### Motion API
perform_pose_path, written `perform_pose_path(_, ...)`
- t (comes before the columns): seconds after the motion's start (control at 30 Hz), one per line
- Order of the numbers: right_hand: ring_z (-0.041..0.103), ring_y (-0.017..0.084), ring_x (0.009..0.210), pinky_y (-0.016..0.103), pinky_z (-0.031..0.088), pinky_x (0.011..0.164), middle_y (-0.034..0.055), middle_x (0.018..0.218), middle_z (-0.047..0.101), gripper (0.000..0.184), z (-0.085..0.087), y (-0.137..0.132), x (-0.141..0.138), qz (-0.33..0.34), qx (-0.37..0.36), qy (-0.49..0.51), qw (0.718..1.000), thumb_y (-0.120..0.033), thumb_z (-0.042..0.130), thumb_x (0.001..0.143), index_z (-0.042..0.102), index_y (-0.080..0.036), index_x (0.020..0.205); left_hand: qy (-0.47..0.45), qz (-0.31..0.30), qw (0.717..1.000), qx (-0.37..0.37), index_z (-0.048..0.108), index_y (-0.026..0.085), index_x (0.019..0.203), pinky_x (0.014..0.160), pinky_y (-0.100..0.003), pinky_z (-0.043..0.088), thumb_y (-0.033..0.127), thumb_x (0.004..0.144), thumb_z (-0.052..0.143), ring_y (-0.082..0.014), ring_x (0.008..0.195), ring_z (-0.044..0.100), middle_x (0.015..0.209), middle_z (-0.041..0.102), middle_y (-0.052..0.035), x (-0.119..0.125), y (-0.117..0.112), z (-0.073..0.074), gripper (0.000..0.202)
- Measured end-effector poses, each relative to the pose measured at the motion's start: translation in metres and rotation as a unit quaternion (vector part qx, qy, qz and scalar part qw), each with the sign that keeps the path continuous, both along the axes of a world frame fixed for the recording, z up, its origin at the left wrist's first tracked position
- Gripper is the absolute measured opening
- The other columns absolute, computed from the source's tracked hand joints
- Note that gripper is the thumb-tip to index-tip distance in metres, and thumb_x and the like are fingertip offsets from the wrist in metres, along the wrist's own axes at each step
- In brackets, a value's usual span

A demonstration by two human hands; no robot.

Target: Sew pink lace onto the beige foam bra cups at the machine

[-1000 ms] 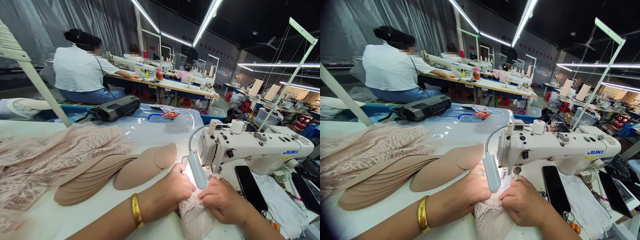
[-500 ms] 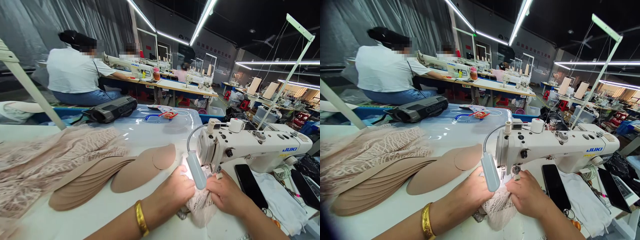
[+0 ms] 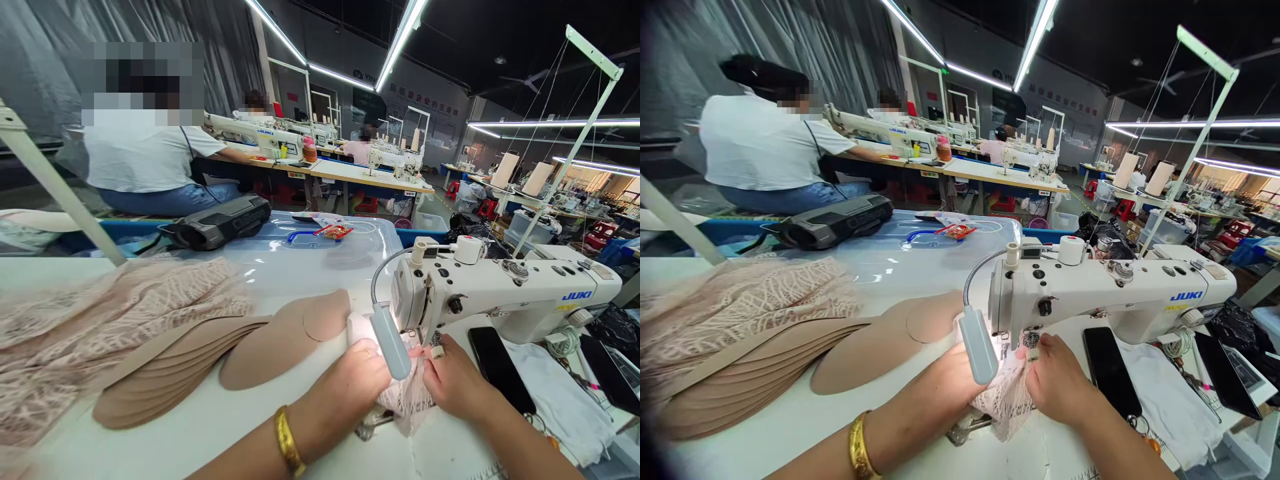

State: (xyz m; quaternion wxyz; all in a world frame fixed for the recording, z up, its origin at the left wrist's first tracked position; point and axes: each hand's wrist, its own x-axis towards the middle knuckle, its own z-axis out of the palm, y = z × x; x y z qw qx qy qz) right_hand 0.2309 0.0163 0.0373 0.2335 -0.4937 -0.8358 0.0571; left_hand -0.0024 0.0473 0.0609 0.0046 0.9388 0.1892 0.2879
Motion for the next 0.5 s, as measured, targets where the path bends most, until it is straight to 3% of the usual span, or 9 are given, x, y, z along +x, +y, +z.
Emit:
perform_pose_path(0.07,0.063,0.028,0.101,0.038,0.053,0.089,0.0123,0.104,0.071,0.04,0.001,-0.003,0.001,0.023,0.025,0.008,0.999,-0.002,0.046,0.086,0.067,-0.015,0.118,0.023,-0.011,0.997,-0.069,0.065,0.024,0.126,0.102,-0.041,0.053,0.002,0.089,0.057,-0.0254,0.113,0.067,0.12,0.073,-0.0074,-0.006,-0.001,0.005,0.044)
perform_pose_path(0.2,0.061,0.029,0.095,0.039,0.05,0.083,0.0101,0.094,0.071,0.044,0.0,-0.009,-0.002,0.049,0.1,-0.013,0.994,-0.002,0.046,0.085,0.062,-0.016,0.124,0.105,0.036,0.984,-0.138,0.067,0.023,0.089,0.098,-0.05,0.049,0.013,0.08,0.067,-0.0299,0.103,0.063,0.104,0.07,-0.0048,-0.018,-0.003,0.012,0.013)
perform_pose_path(0.3,0.062,0.028,0.1,0.042,0.046,0.091,0.0095,0.107,0.073,0.041,0.003,-0.016,-0.009,0.103,0.124,-0.012,0.987,-0.011,0.051,0.091,0.054,-0.02,0.131,0.095,0.051,0.983,-0.152,0.065,0.024,0.094,0.094,-0.044,0.05,0.017,0.075,0.066,-0.0292,0.103,0.061,0.108,0.068,-0.0051,-0.017,-0.008,0.019,0.02)
perform_pose_path(0.4,0.058,0.029,0.12,0.041,0.042,0.098,0.0096,0.129,0.069,0.048,0.004,-0.02,-0.018,0.151,0.119,-0.023,0.981,-0.03,0.065,0.094,0.048,-0.024,0.138,0.064,-0.006,0.987,-0.148,0.062,0.025,0.108,0.096,-0.033,0.051,0.013,0.073,0.059,-0.0246,0.107,0.061,0.118,0.067,-0.0039,-0.016,-0.015,0.027,0.037)
perform_pose_path(0.5,0.061,0.025,0.104,0.036,0.041,0.093,0.0063,0.109,0.072,0.03,-0.005,-0.014,-0.02,0.119,0.141,-0.076,0.98,-0.014,0.062,0.093,0.058,-0.024,0.121,0.108,-0.017,0.984,-0.14,0.061,0.025,0.101,0.086,-0.03,0.052,0.009,0.069,0.057,-0.0217,0.095,0.062,0.109,0.067,-0.0012,-0.02,-0.019,0.025,0.036)
